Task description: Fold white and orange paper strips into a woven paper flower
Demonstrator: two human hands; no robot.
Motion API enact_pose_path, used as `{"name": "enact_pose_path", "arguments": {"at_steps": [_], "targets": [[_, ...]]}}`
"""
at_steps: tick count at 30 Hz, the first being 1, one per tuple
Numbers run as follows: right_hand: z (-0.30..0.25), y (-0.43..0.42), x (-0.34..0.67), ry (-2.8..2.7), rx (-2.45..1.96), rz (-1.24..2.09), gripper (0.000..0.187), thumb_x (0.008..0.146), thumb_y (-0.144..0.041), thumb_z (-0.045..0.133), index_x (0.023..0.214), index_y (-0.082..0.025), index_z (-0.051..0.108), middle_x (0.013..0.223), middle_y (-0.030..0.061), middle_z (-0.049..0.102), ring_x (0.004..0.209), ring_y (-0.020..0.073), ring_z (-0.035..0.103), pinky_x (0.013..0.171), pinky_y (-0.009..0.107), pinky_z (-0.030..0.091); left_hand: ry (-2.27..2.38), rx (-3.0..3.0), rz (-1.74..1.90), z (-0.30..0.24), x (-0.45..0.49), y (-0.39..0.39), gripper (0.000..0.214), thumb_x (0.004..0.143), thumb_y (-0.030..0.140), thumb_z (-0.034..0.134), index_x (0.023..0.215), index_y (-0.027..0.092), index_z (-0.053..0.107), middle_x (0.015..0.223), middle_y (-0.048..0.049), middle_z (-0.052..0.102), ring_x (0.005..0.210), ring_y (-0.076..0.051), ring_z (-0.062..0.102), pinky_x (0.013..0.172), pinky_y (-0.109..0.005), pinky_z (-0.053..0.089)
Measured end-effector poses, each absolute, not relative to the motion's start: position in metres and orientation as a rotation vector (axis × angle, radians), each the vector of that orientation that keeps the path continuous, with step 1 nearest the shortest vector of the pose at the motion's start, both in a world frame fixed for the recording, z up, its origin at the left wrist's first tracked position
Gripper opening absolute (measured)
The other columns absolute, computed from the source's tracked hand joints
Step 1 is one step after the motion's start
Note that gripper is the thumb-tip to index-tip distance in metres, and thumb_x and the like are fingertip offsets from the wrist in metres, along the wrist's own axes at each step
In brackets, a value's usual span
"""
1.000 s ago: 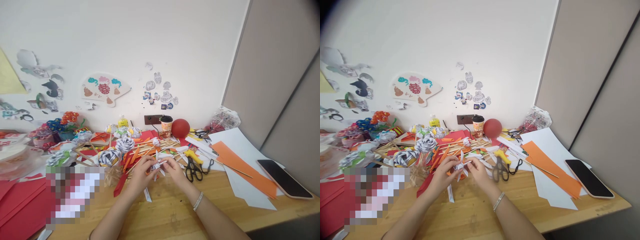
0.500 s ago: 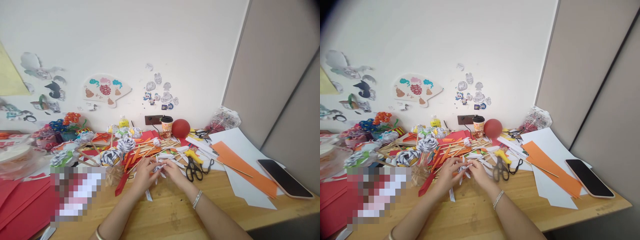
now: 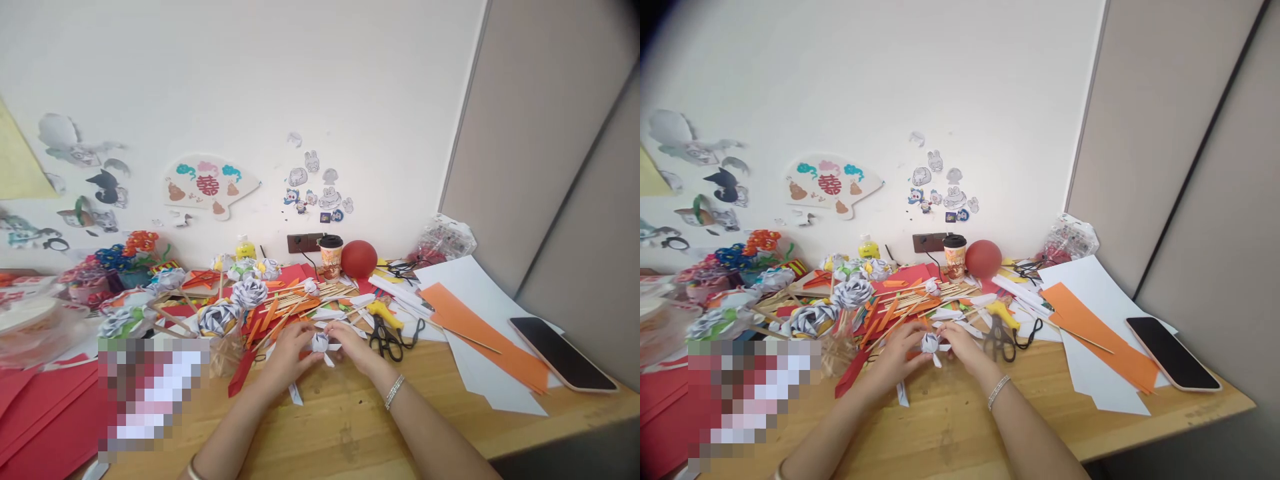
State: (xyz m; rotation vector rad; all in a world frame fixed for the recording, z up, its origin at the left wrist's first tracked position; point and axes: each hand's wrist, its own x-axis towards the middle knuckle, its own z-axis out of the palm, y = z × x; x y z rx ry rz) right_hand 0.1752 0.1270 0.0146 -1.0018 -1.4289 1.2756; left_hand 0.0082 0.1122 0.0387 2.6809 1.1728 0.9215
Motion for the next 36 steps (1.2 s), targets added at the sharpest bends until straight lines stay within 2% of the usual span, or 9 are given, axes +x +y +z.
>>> {"name": "enact_pose_path", "arguments": {"at_steps": [2, 4, 7, 10, 20, 26, 30, 33, 36], "targets": [[0.015, 0.128, 0.175, -1.522, -1.004, 1.076, 0.013, 0.075, -0.022, 0.045, 0.079, -0.019, 0.057, 0.077, 0.0002, 0.058, 0.070, 0.0134, 0.054, 0.058, 0.023, 0.042, 1.193, 2.670, 0.917, 0.036, 0.008, 0.113, 0.026, 0.073, 0.036, 0.056, 0.094, 0.021, 0.058, 0.101, -0.0074, 0.055, 0.092, -0.021, 0.051, 0.080, -0.035, 0.042], [0.017, 0.128, 0.175, -1.582, -0.979, 0.840, 0.016, 0.076, -0.024, 0.047, 0.086, -0.019, 0.058, 0.088, 0.0027, 0.059, 0.082, 0.0152, 0.054, 0.071, 0.028, 0.043, 1.255, 2.667, 0.960, 0.035, 0.008, 0.115, 0.026, 0.072, 0.036, 0.057, 0.092, 0.020, 0.059, 0.099, -0.0082, 0.056, 0.090, -0.022, 0.052, 0.078, -0.036, 0.043], [0.023, 0.123, 0.178, -1.635, -0.942, 0.560, 0.016, 0.078, -0.024, 0.048, 0.090, -0.019, 0.058, 0.095, 0.0051, 0.058, 0.090, 0.0170, 0.053, 0.078, 0.032, 0.043, 1.323, 2.683, 1.088, 0.034, 0.006, 0.117, 0.028, 0.073, 0.034, 0.056, 0.096, 0.020, 0.058, 0.100, -0.0093, 0.055, 0.092, -0.023, 0.052, 0.079, -0.039, 0.043], [0.032, 0.115, 0.180, -1.732, -0.892, 0.283, 0.012, 0.077, -0.022, 0.053, 0.084, -0.022, 0.063, 0.100, 0.0055, 0.057, 0.099, 0.0193, 0.048, 0.086, 0.037, 0.038, 1.333, 2.698, 1.209, 0.033, 0.004, 0.119, 0.029, 0.073, 0.031, 0.055, 0.100, 0.021, 0.056, 0.104, -0.0093, 0.054, 0.096, -0.024, 0.050, 0.081, -0.041, 0.043], [0.037, 0.100, 0.176, -1.962, -0.781, -0.067, 0.023, 0.081, -0.014, 0.043, 0.096, -0.022, 0.059, 0.098, 0.0069, 0.058, 0.093, 0.0201, 0.048, 0.079, 0.037, 0.041, 1.331, 2.763, 1.258, 0.034, 0.005, 0.115, 0.031, 0.072, 0.020, 0.054, 0.104, 0.023, 0.055, 0.107, -0.0078, 0.051, 0.100, -0.024, 0.047, 0.084, -0.041, 0.040], [0.036, 0.109, 0.179, -1.848, -0.919, 0.087, 0.018, 0.081, -0.021, 0.044, 0.091, -0.020, 0.059, 0.096, 0.0079, 0.058, 0.093, 0.0210, 0.050, 0.082, 0.038, 0.040, 1.371, 2.777, 1.105, 0.032, 0.005, 0.118, 0.033, 0.072, 0.031, 0.055, 0.104, 0.022, 0.055, 0.103, -0.0081, 0.053, 0.095, -0.024, 0.050, 0.079, -0.041, 0.042], [0.020, 0.126, 0.178, -1.528, -1.088, 0.587, 0.021, 0.080, -0.029, 0.046, 0.092, -0.018, 0.058, 0.087, 0.0070, 0.061, 0.082, 0.0195, 0.056, 0.072, 0.034, 0.045, 1.352, 2.731, 1.102, 0.030, 0.006, 0.119, 0.031, 0.070, 0.033, 0.058, 0.099, 0.022, 0.057, 0.098, -0.0085, 0.053, 0.090, -0.024, 0.051, 0.076, -0.040, 0.044], [0.011, 0.134, 0.175, -1.532, -0.998, 0.947, 0.020, 0.076, -0.033, 0.051, 0.078, -0.016, 0.059, 0.073, 0.0031, 0.062, 0.069, 0.0164, 0.058, 0.063, 0.029, 0.046, 1.256, 2.679, 1.100, 0.028, 0.006, 0.119, 0.034, 0.069, 0.029, 0.060, 0.103, 0.024, 0.055, 0.104, -0.0082, 0.050, 0.098, -0.024, 0.049, 0.083, -0.041, 0.042], [0.011, 0.135, 0.173, -1.447, -0.986, 0.993, 0.019, 0.070, -0.033, 0.058, 0.074, -0.015, 0.058, 0.068, 0.0015, 0.061, 0.065, 0.0155, 0.057, 0.062, 0.028, 0.045, 1.155, 2.566, 1.130, 0.027, 0.007, 0.119, 0.048, 0.068, 0.028, 0.062, 0.114, 0.027, 0.048, 0.117, -0.0084, 0.043, 0.111, -0.023, 0.042, 0.092, -0.041, 0.037]]}}
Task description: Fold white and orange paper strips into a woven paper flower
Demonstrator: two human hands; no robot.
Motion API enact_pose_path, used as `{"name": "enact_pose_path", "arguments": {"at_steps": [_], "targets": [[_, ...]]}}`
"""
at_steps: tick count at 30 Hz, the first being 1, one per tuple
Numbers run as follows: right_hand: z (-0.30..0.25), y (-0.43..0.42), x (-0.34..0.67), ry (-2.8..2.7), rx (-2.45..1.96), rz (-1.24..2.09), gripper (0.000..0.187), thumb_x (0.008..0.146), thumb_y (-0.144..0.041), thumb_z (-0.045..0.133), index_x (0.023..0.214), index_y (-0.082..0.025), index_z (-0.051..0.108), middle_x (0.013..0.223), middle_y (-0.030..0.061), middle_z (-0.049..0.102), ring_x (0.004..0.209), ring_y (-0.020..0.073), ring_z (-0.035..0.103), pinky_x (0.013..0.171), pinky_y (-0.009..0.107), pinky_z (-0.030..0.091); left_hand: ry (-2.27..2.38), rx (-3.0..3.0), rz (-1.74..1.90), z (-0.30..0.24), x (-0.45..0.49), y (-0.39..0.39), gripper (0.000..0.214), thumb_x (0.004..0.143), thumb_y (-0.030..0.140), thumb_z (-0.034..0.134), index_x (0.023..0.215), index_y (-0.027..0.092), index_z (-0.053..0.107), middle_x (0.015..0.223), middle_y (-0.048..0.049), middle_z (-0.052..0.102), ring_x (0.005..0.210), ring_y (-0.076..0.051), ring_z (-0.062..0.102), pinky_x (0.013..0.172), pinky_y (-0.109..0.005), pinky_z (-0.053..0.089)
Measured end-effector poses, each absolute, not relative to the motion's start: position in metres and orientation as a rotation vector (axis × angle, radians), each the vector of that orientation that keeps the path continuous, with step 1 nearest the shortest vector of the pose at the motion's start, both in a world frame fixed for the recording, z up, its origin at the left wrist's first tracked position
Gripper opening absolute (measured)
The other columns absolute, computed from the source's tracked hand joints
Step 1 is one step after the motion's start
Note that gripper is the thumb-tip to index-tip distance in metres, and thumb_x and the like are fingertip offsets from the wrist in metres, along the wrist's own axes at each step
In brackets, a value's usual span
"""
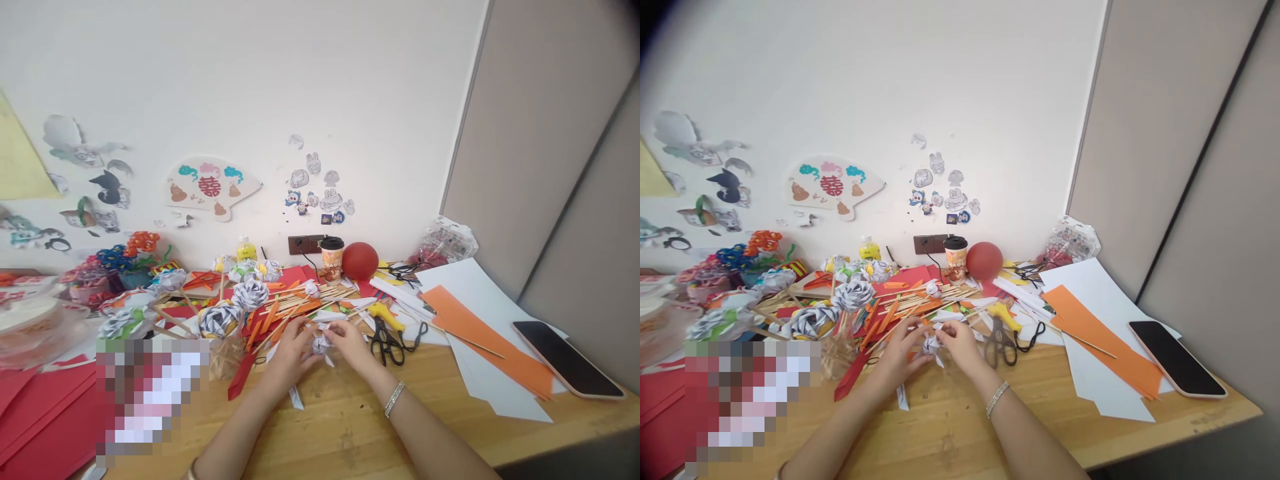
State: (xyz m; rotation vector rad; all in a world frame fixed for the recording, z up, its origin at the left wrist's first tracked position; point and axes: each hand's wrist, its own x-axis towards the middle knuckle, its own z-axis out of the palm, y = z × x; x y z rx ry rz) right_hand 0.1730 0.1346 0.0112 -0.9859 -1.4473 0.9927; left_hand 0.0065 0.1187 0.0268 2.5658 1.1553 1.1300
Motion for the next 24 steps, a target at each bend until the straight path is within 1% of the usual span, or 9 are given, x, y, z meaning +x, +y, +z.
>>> {"name": "enact_pose_path", "arguments": {"at_steps": [2, 3, 4, 6, 11, 15, 18, 20, 24], "targets": [[0.015, 0.132, 0.173, -1.386, -0.972, 0.973, 0.020, 0.068, -0.033, 0.059, 0.077, -0.015, 0.057, 0.071, 0.0025, 0.062, 0.067, 0.0163, 0.058, 0.064, 0.029, 0.045, 1.159, 2.432, 1.186, 0.028, 0.007, 0.119, 0.055, 0.070, 0.029, 0.059, 0.121, 0.027, 0.040, 0.125, -0.0090, 0.039, 0.117, -0.022, 0.038, 0.094, -0.040, 0.036], [0.017, 0.131, 0.173, -1.369, -0.961, 0.958, 0.022, 0.068, -0.034, 0.060, 0.078, -0.015, 0.057, 0.074, 0.0032, 0.062, 0.069, 0.0170, 0.058, 0.065, 0.030, 0.045, 1.174, 2.358, 1.210, 0.029, 0.007, 0.120, 0.054, 0.073, 0.030, 0.057, 0.123, 0.026, 0.038, 0.126, -0.0092, 0.040, 0.117, -0.021, 0.039, 0.094, -0.039, 0.036], [0.019, 0.129, 0.173, -1.358, -0.953, 0.943, 0.023, 0.068, -0.035, 0.060, 0.079, -0.015, 0.057, 0.075, 0.0038, 0.062, 0.071, 0.0176, 0.058, 0.065, 0.030, 0.046, 1.194, 2.289, 1.226, 0.030, 0.007, 0.120, 0.050, 0.075, 0.030, 0.053, 0.122, 0.024, 0.039, 0.125, -0.0093, 0.043, 0.116, -0.021, 0.041, 0.094, -0.039, 0.037], [0.023, 0.125, 0.172, -1.354, -0.943, 0.925, 0.023, 0.067, -0.035, 0.061, 0.080, -0.016, 0.057, 0.077, 0.0043, 0.063, 0.073, 0.0183, 0.059, 0.067, 0.031, 0.046, 1.251, 2.177, 1.247, 0.033, 0.007, 0.122, 0.040, 0.078, 0.031, 0.048, 0.116, 0.021, 0.046, 0.119, -0.0096, 0.051, 0.111, -0.020, 0.046, 0.093, -0.039, 0.038], [0.023, 0.118, 0.165, -1.377, -0.926, 0.924, 0.019, 0.070, -0.031, 0.058, 0.082, -0.016, 0.054, 0.081, 0.0049, 0.062, 0.074, 0.0170, 0.059, 0.068, 0.030, 0.047, 1.387, 2.026, 1.343, 0.034, 0.006, 0.125, 0.035, 0.075, 0.031, 0.052, 0.107, 0.017, 0.055, 0.105, -0.0098, 0.061, 0.096, -0.021, 0.057, 0.083, -0.038, 0.044], [0.022, 0.115, 0.164, -1.511, -0.898, 0.768, 0.012, 0.073, -0.023, 0.054, 0.083, -0.017, 0.054, 0.085, 0.0048, 0.061, 0.080, 0.0169, 0.057, 0.073, 0.030, 0.045, 1.349, 2.238, 1.413, 0.031, 0.003, 0.127, 0.022, 0.073, 0.031, 0.056, 0.089, 0.018, 0.064, 0.091, -0.0073, 0.066, 0.089, -0.021, 0.058, 0.082, -0.038, 0.044], [0.026, 0.111, 0.166, -1.631, -0.905, 0.511, 0.016, 0.073, -0.017, 0.053, 0.089, -0.020, 0.057, 0.091, 0.0048, 0.060, 0.088, 0.0181, 0.054, 0.079, 0.032, 0.042, 1.337, 2.440, 1.452, 0.032, 0.004, 0.124, 0.020, 0.073, 0.028, 0.056, 0.090, 0.021, 0.064, 0.090, -0.0062, 0.066, 0.091, -0.022, 0.055, 0.081, -0.038, 0.042], [0.029, 0.109, 0.167, -1.693, -0.892, 0.380, 0.017, 0.073, -0.017, 0.054, 0.090, -0.021, 0.059, 0.091, 0.0046, 0.061, 0.089, 0.0187, 0.053, 0.080, 0.032, 0.041, 1.336, 2.575, 1.428, 0.034, 0.006, 0.120, 0.020, 0.075, 0.026, 0.055, 0.093, 0.023, 0.063, 0.090, -0.0051, 0.066, 0.091, -0.022, 0.054, 0.081, -0.039, 0.039], [0.030, 0.107, 0.166, -1.703, -0.888, 0.346, 0.012, 0.073, -0.017, 0.056, 0.084, -0.021, 0.059, 0.085, 0.0034, 0.061, 0.084, 0.0177, 0.053, 0.076, 0.031, 0.041, 1.369, 2.773, 1.406, 0.041, 0.011, 0.112, 0.019, 0.077, 0.025, 0.052, 0.094, 0.024, 0.062, 0.090, -0.0037, 0.066, 0.092, -0.022, 0.052, 0.082, -0.042, 0.034]]}}
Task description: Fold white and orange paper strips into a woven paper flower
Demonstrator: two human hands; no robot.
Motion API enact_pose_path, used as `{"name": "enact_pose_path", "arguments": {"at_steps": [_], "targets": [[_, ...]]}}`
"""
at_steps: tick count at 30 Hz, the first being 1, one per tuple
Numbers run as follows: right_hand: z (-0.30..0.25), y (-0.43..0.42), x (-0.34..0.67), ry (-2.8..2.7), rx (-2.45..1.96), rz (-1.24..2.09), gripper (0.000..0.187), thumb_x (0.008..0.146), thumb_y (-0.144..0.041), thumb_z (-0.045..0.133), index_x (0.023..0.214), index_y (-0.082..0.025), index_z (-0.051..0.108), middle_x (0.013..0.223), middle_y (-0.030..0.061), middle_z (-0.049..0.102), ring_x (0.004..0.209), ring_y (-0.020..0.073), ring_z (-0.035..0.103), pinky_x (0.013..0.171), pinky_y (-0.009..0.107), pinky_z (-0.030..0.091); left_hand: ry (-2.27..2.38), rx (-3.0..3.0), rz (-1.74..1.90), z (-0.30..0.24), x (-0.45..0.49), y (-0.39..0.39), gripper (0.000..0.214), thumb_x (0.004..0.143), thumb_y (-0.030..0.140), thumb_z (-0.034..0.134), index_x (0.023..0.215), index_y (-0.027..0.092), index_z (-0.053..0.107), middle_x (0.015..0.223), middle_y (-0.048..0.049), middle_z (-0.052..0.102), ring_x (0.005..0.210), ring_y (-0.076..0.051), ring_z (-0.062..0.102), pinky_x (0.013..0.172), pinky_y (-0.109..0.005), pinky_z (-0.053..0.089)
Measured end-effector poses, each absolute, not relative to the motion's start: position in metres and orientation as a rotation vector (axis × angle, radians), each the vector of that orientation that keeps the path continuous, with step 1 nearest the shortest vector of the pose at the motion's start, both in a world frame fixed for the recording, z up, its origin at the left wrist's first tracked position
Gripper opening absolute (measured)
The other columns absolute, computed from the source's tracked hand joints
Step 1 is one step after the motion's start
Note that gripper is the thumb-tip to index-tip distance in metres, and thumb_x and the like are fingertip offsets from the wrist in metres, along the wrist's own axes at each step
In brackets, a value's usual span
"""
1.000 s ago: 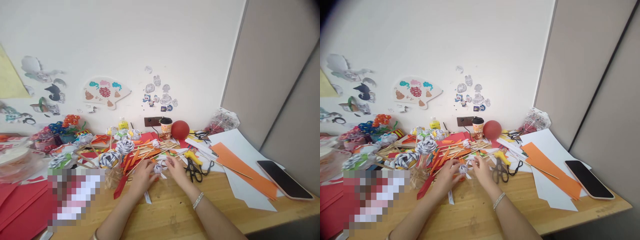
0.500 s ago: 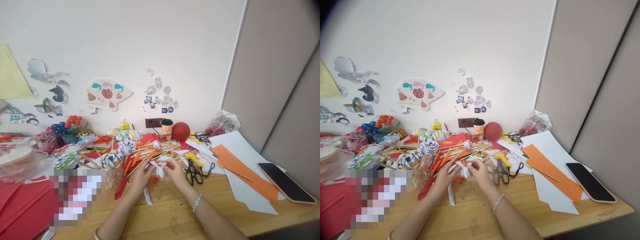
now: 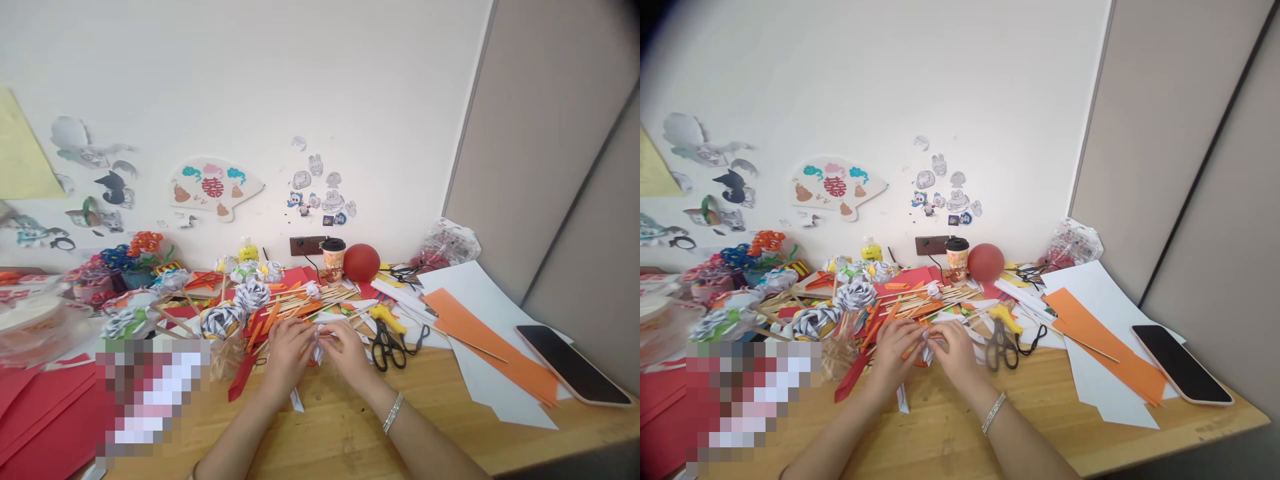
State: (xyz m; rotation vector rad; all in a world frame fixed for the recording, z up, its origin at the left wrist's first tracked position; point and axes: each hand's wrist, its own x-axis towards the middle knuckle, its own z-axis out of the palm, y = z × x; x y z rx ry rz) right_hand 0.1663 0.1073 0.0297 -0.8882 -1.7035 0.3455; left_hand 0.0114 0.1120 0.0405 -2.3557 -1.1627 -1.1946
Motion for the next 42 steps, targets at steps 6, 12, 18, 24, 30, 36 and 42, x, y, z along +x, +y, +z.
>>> {"name": "enact_pose_path", "arguments": {"at_steps": [6, 12, 18, 24, 30, 36, 42], "targets": [[0.0224, 0.1104, 0.1627, -1.604, -0.928, 0.471, 0.012, 0.071, -0.017, 0.058, 0.083, -0.020, 0.059, 0.085, 0.0031, 0.060, 0.083, 0.0172, 0.054, 0.075, 0.030, 0.042, -1.183, -2.259, -1.200, 0.0430, 0.0136, 0.1081, 0.014, 0.077, 0.027, 0.054, 0.086, 0.023, 0.063, 0.089, -0.0039, 0.065, 0.092, -0.023, 0.051, 0.080, -0.040, 0.033], [0.0242, 0.1100, 0.1628, -1.576, -0.939, 0.532, 0.009, 0.072, -0.019, 0.058, 0.081, -0.020, 0.060, 0.084, 0.0031, 0.060, 0.083, 0.0171, 0.054, 0.075, 0.029, 0.042, -1.196, -2.267, -1.252, 0.0418, 0.0143, 0.1078, 0.013, 0.076, 0.029, 0.054, 0.083, 0.021, 0.062, 0.085, -0.0036, 0.066, 0.089, -0.022, 0.052, 0.080, -0.039, 0.033], [0.0245, 0.1097, 0.1631, -1.558, -0.940, 0.514, 0.009, 0.071, -0.018, 0.059, 0.080, -0.019, 0.060, 0.082, 0.0032, 0.060, 0.082, 0.0171, 0.054, 0.075, 0.030, 0.042, -1.224, -2.304, -1.255, 0.0419, 0.0142, 0.1075, 0.011, 0.075, 0.028, 0.055, 0.082, 0.022, 0.060, 0.085, -0.0027, 0.065, 0.090, -0.022, 0.051, 0.080, -0.039, 0.033], [0.0250, 0.1088, 0.1626, -1.568, -0.906, 0.496, 0.008, 0.072, -0.019, 0.059, 0.080, -0.020, 0.060, 0.082, 0.0030, 0.060, 0.082, 0.0170, 0.054, 0.075, 0.030, 0.042, -1.302, -2.362, -1.247, 0.0426, 0.0151, 0.1057, 0.011, 0.075, 0.026, 0.055, 0.085, 0.022, 0.058, 0.087, -0.0032, 0.063, 0.091, -0.022, 0.050, 0.080, -0.038, 0.033], [0.0260, 0.1081, 0.1631, -1.611, -0.919, 0.472, 0.011, 0.071, -0.018, 0.060, 0.081, -0.021, 0.062, 0.083, 0.0028, 0.061, 0.084, 0.0173, 0.054, 0.077, 0.030, 0.041, -1.382, -2.351, -1.358, 0.0391, 0.0163, 0.1085, 0.014, 0.072, 0.024, 0.058, 0.086, 0.022, 0.057, 0.087, -0.0036, 0.061, 0.089, -0.021, 0.050, 0.080, -0.038, 0.036], [0.0241, 0.1094, 0.1630, -1.589, -0.920, 0.496, 0.010, 0.071, -0.018, 0.060, 0.081, -0.020, 0.062, 0.083, 0.0031, 0.061, 0.083, 0.0171, 0.054, 0.076, 0.030, 0.042, -1.325, -2.359, -1.415, 0.0383, 0.0171, 0.1066, 0.013, 0.073, 0.023, 0.056, 0.086, 0.021, 0.059, 0.089, -0.0047, 0.060, 0.090, -0.021, 0.051, 0.080, -0.037, 0.038], [0.0236, 0.1105, 0.1628, -1.567, -0.928, 0.508, 0.007, 0.071, -0.016, 0.058, 0.077, -0.020, 0.059, 0.080, 0.0022, 0.059, 0.080, 0.0165, 0.054, 0.073, 0.029, 0.042, -1.199, -2.364, -1.393, 0.0408, 0.0170, 0.1061, 0.013, 0.075, 0.022, 0.055, 0.086, 0.022, 0.061, 0.084, -0.0038, 0.065, 0.089, -0.021, 0.054, 0.080, -0.038, 0.038]]}}
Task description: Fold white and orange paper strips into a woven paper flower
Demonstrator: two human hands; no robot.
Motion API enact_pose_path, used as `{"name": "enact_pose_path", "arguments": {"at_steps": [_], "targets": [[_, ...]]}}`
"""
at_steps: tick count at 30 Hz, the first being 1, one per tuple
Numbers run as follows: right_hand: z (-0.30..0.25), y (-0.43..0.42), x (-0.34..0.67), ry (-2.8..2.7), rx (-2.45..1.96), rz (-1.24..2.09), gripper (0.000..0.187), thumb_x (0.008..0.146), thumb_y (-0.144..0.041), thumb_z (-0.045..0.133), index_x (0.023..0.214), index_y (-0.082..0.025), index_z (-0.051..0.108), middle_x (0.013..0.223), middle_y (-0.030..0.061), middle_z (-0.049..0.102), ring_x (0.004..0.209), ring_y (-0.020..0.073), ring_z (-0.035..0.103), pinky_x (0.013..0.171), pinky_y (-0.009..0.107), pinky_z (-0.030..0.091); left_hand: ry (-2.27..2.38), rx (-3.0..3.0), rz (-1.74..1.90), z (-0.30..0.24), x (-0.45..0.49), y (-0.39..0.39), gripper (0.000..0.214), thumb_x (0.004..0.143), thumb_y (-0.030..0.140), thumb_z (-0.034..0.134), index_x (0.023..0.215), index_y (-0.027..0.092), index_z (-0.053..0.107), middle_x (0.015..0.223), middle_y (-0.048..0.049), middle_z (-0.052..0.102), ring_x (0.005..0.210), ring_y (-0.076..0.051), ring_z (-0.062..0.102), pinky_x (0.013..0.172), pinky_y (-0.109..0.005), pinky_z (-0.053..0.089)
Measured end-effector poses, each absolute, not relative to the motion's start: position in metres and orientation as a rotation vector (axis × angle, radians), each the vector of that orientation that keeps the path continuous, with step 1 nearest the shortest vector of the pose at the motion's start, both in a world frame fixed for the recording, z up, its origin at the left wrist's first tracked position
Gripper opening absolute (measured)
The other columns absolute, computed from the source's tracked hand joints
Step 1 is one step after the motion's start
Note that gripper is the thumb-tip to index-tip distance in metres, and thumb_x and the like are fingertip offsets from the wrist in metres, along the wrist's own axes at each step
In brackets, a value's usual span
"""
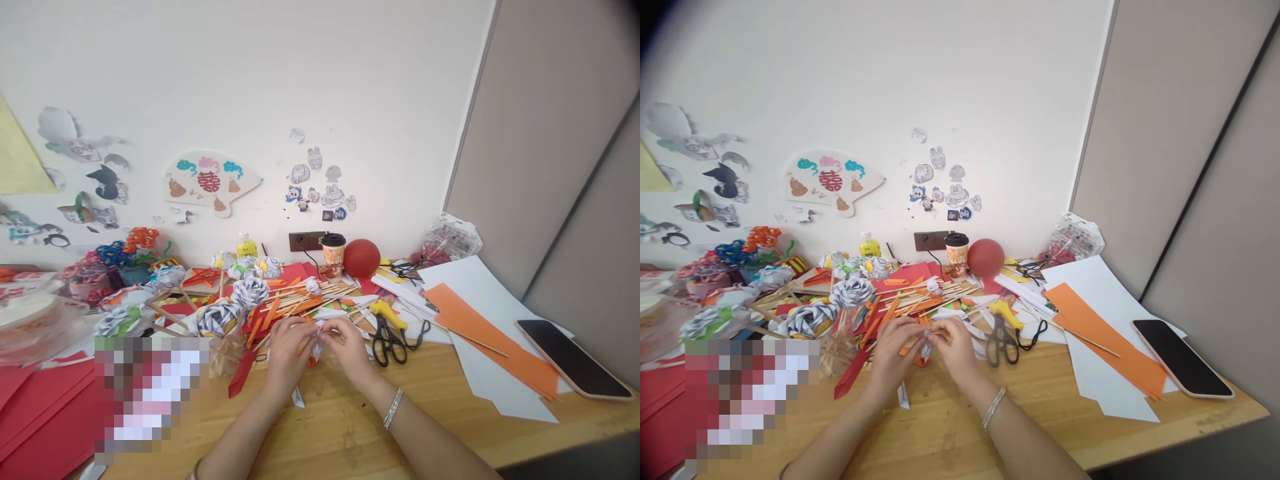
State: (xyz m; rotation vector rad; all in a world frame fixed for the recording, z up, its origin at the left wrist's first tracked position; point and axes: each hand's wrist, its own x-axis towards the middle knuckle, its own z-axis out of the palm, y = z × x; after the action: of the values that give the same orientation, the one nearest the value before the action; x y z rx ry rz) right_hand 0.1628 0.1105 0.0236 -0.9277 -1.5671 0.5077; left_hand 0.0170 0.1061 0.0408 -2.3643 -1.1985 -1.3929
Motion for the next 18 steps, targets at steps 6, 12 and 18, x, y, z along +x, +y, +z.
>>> {"name": "enact_pose_path", "arguments": {"at_steps": [6, 12, 18], "targets": [[0.0280, 0.1068, 0.1634, -1.620, -0.861, 0.401, 0.003, 0.074, -0.019, 0.058, 0.072, -0.021, 0.058, 0.082, 0.0031, 0.057, 0.083, 0.0173, 0.052, 0.075, 0.030, 0.041, -1.082, -2.288, -1.418, 0.0412, 0.0154, 0.1048, 0.008, 0.075, 0.020, 0.056, 0.081, 0.022, 0.060, 0.081, -0.0014, 0.067, 0.087, -0.019, 0.056, 0.080, -0.038, 0.038], [0.0296, 0.1039, 0.1639, -1.647, -0.845, 0.424, 0.004, 0.076, -0.019, 0.055, 0.073, -0.020, 0.058, 0.078, 0.0020, 0.058, 0.079, 0.0160, 0.052, 0.073, 0.029, 0.041, -1.106, -2.233, -1.441, 0.0414, 0.0157, 0.1026, 0.008, 0.074, 0.019, 0.057, 0.080, 0.022, 0.061, 0.077, -0.0007, 0.067, 0.087, -0.019, 0.055, 0.083, -0.039, 0.035], [0.0295, 0.1099, 0.1672, -1.557, -0.868, 0.846, 0.013, 0.069, -0.028, 0.061, 0.075, -0.018, 0.055, 0.072, -0.0003, 0.056, 0.069, 0.0141, 0.053, 0.064, 0.026, 0.043, -1.530, -2.375, -1.556, 0.0453, 0.0146, 0.1078, 0.012, 0.064, 0.031, 0.064, 0.067, 0.019, 0.061, 0.072, -0.0027, 0.062, 0.078, -0.020, 0.056, 0.075, -0.036, 0.042]]}}
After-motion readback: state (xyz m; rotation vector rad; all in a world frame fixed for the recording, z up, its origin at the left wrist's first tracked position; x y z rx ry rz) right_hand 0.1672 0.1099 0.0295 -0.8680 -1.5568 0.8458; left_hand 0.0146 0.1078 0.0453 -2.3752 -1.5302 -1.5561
